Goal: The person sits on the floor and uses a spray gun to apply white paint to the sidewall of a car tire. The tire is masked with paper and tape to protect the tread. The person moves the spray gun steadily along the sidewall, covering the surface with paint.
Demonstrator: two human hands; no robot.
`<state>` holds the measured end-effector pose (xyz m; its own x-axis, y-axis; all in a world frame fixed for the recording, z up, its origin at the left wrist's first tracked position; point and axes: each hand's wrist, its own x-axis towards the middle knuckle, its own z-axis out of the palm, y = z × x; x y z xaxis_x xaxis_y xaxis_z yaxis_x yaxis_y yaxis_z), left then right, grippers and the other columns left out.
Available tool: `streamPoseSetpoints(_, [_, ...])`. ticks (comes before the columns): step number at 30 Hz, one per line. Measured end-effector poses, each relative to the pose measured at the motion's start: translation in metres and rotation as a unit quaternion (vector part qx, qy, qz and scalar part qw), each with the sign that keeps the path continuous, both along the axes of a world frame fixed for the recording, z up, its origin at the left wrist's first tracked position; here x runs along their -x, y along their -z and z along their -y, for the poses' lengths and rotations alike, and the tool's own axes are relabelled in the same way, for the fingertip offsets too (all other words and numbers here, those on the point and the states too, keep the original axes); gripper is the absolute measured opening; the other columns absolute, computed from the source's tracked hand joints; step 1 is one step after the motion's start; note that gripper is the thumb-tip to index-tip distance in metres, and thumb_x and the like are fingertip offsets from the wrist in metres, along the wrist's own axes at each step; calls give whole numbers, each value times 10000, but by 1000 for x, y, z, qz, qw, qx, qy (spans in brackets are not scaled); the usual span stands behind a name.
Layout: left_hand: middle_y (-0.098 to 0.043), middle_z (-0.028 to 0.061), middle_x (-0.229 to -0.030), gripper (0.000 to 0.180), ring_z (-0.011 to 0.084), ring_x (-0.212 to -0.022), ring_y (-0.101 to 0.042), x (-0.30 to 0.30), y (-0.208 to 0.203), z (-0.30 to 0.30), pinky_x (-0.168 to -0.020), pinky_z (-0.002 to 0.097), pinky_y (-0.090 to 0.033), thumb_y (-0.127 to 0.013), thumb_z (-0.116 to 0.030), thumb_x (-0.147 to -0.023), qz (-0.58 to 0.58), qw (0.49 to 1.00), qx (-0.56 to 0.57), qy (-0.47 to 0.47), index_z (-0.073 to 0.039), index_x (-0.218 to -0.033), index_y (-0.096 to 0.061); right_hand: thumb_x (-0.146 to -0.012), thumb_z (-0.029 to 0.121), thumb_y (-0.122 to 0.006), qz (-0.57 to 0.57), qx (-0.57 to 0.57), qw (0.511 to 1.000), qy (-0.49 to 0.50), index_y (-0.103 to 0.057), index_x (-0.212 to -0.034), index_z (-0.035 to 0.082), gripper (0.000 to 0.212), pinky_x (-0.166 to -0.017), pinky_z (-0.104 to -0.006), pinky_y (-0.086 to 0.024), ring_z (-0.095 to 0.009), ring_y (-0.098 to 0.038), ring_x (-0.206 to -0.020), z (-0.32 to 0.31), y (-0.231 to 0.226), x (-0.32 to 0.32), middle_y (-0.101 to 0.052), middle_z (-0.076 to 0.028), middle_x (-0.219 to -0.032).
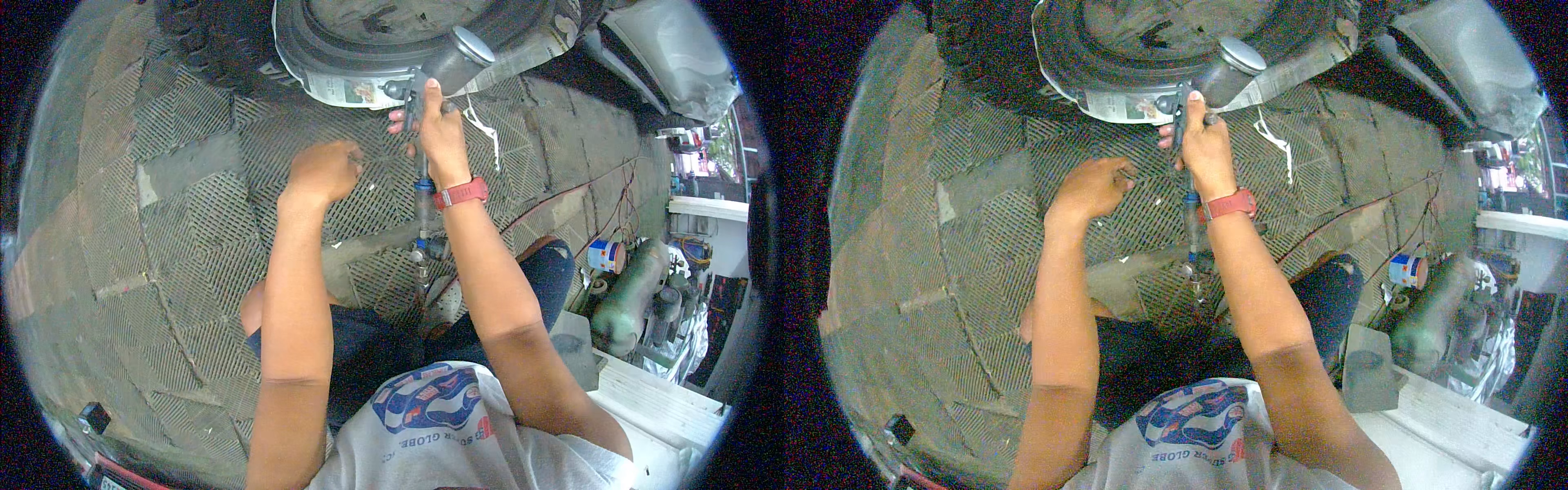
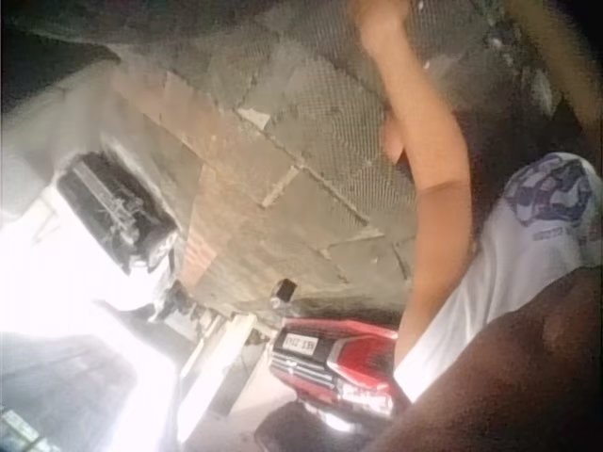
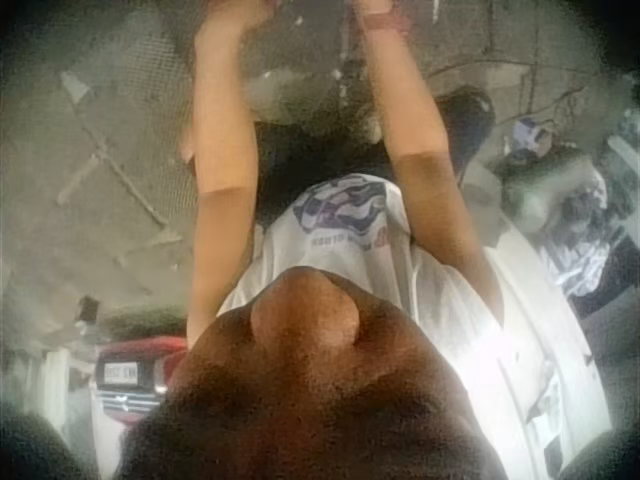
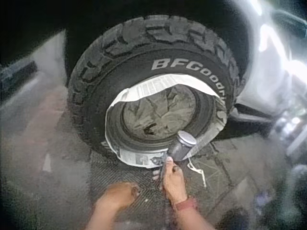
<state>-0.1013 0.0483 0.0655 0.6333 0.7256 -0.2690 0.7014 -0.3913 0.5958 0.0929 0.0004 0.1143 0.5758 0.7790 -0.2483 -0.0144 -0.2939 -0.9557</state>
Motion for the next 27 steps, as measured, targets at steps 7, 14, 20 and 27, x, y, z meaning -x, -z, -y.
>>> streamPoseSetpoints(7, [-816,158,-1128,293,405,-1116,-756,-3,-1,-7,-990,545,-584,-742,-321,-992,1,1000,1,-7,-194,-1252,-791,-1164,578,-429,153,45,986,39,-697,-1147,-23,659,-429,-321,-510,-176,-726,-605,-2,-6,-44,-769,-114,-791])
streamPoseSetpoints(14, [-805,154,-1192,300,405,-1157,-744,-5,-8,-8,-1008,537,-583,-733,-321,-997,-8,1000,16,5,-191,-1262,-783,-1158,567,-482,224,-17,965,137,-681,-1124,-3,605,-425,-308,-481,-156,-697,-610,18,-30,-88,-741,-103,-796])
streamPoseSetpoints(20, [-798,168,-1211,293,416,-1163,-740,-10,-2,-9,-1015,546,-579,-712,-319,-1005,0,1000,8,10,-189,-1256,-787,-1167,534,-493,280,-43,950,133,-686,-1091,-27,598,-533,-328,-501,-150,-684,-640,22,-26,-93,-740,-103,-796])
streamPoseSetpoints(27, [-795,178,-1219,302,414,-1176,-737,-11,1,-8,-1034,549,-569,-704,-314,-1003,-4,1000,12,11,-171,-1257,-786,-1165,558,-462,155,38,987,28,-709,-1171,-9,619,-437,-308,-499,-155,-712,-625,19,-4,-63,-768,-96,-814])
